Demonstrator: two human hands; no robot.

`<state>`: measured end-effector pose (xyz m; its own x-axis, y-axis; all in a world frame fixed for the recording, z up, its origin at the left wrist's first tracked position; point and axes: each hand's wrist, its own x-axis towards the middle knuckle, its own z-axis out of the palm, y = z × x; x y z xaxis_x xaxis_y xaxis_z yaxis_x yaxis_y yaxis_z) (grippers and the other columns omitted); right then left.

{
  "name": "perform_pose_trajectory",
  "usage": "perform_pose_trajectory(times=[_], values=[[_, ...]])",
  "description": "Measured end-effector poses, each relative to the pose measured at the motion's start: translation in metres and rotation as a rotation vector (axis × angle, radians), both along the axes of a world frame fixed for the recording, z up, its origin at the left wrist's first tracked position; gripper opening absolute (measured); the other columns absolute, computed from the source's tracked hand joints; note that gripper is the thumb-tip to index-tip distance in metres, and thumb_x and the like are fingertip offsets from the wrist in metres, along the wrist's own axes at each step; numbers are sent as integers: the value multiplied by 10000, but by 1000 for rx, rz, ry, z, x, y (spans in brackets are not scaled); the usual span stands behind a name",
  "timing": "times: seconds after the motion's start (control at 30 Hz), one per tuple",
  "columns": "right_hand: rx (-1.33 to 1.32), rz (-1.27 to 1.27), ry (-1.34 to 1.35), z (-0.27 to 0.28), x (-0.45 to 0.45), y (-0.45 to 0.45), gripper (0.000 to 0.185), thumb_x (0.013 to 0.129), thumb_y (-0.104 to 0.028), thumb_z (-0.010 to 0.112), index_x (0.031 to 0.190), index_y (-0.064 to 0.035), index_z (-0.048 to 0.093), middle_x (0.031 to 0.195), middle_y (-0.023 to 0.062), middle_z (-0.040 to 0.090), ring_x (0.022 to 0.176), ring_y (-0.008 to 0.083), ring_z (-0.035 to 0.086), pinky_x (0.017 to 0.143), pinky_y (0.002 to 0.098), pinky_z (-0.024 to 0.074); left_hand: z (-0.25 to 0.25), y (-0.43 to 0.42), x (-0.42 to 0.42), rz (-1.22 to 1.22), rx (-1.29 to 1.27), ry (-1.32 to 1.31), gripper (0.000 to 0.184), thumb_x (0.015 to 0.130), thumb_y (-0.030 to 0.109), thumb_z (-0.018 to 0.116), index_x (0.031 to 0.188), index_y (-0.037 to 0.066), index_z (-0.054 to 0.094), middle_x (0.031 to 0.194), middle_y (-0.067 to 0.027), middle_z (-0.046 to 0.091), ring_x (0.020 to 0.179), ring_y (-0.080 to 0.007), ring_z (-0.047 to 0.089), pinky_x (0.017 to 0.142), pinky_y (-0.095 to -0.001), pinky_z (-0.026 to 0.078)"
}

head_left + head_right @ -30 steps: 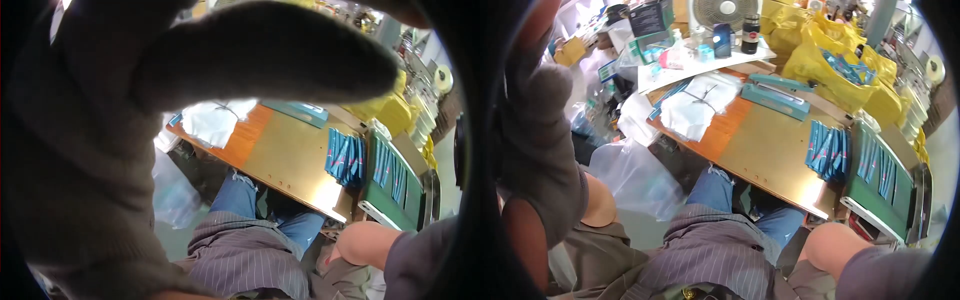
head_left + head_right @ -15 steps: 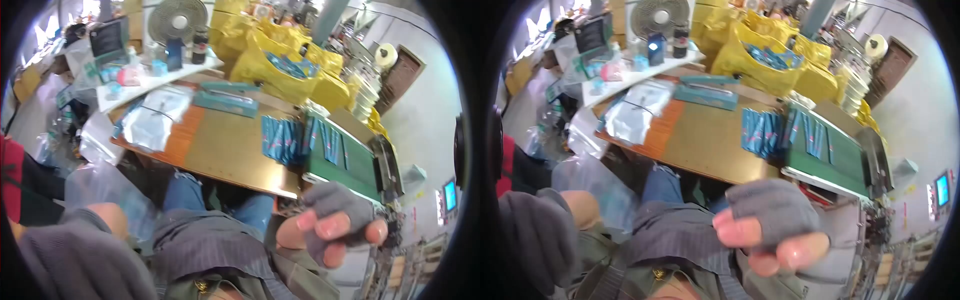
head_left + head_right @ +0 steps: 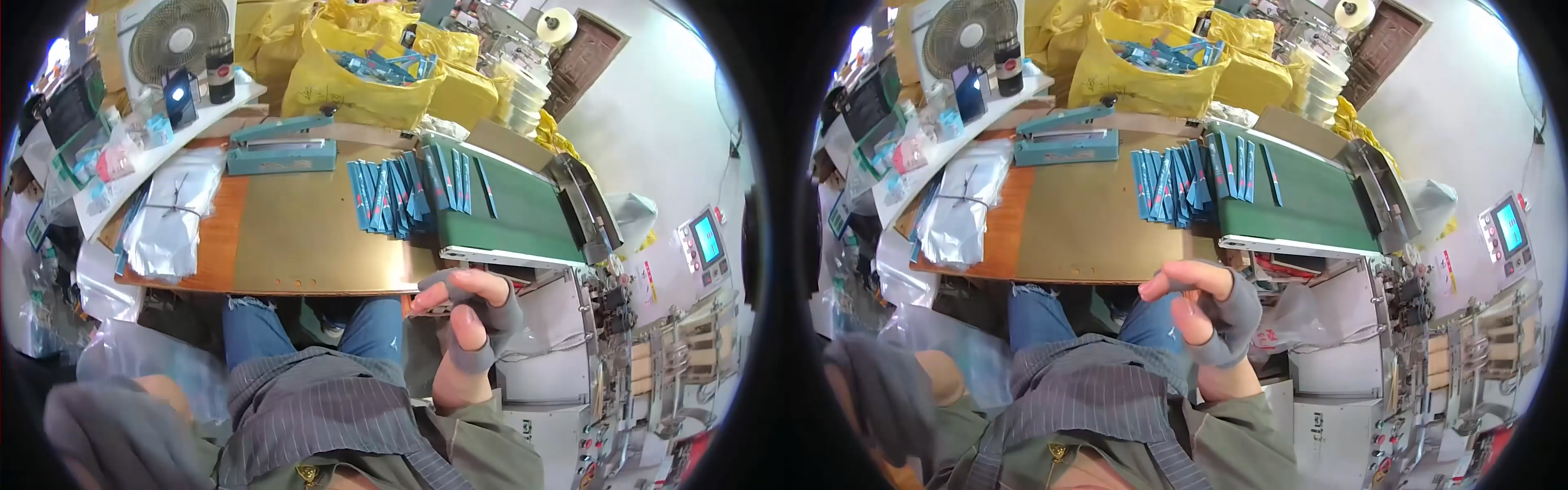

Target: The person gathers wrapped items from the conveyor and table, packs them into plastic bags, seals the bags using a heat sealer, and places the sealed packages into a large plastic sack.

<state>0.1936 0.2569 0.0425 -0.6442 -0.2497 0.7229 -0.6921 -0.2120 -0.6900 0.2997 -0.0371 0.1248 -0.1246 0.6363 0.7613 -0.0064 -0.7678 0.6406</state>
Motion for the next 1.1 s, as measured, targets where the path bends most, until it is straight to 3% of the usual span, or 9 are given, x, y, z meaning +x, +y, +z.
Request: perform_pose_trajectory(times=[0.1,0.33,0.53,0.6,0.7,0.77,0.83,0.97,1.1], values=[[-50,-4,-99,-15,-13,-8,323,834,-173,530,1101,8,515,752,186,630,651,238,585,639,330,486,-12,5,-20,79,73,-153,297,930,149,447,946,-124,566,947,-199,653,776,-344,647,725,-500,502],[53,-12,-228,-46,-44,-16,280,814,-14,511,1082,52,562,815,148,644,745,196,635,682,289,498,-24,6,-64,258,66,-30,465,915,439,493,893,8,665,659,-19,557,427,-125,498,361,-246,344],[397,-112,-197,-64,-100,-30,316,819,-65,505,1116,36,546,1026,144,613,937,158,566,845,277,428,-65,4,-78,46,-133,11,422,886,463,536,952,71,678,752,-39,620,546,-173,579,440,-271,412],[657,-325,-7,-88,-161,-44,458,841,-221,594,1223,-5,461,1168,162,534,1055,289,526,928,341,394,-84,10,-81,-38,-239,-92,385,874,475,548,964,128,688,789,-36,642,608,-209,612,486,-292,443],[1037,-689,-117,-156,-280,-43,920,727,-545,675,1371,-15,285,1393,298,276,1303,409,294,1040,411,314,-92,6,-120,20,-1106,224,538,804,173,650,1288,61,446,1041,-125,627,860,-210,634,754,-310,492],[1284,-825,-252,-179,-340,-30,1007,694,-562,690,1397,-3,234,1422,300,225,1331,405,242,1057,406,295,-122,7,-136,975,-1103,-30,278,864,226,625,1070,40,602,946,-122,651,832,-171,643,717,-298,499],[1240,-899,-508,-196,-366,-12,922,701,-501,690,1374,-32,269,1304,269,413,1190,395,442,981,426,382,-163,5,-172,1446,-1292,-256,341,846,252,632,1108,42,573,843,-114,619,740,-184,623,663,-292,490],[1200,-901,-576,-196,-370,-36,428,763,-220,564,1138,-53,444,1144,250,548,1026,386,566,850,457,459,-273,-8,-257,1826,-965,-321,453,862,329,606,1158,-3,518,943,-172,615,868,-257,619,768,-328,486],[954,-823,-551,-205,-367,-43,572,749,-321,633,1185,-16,423,1119,252,531,1000,403,564,854,449,460,-347,30,-351,2026,-1269,-39,632,882,453,514,1257,-47,418,1212,-290,494,1086,-414,509,932,-434,405]])
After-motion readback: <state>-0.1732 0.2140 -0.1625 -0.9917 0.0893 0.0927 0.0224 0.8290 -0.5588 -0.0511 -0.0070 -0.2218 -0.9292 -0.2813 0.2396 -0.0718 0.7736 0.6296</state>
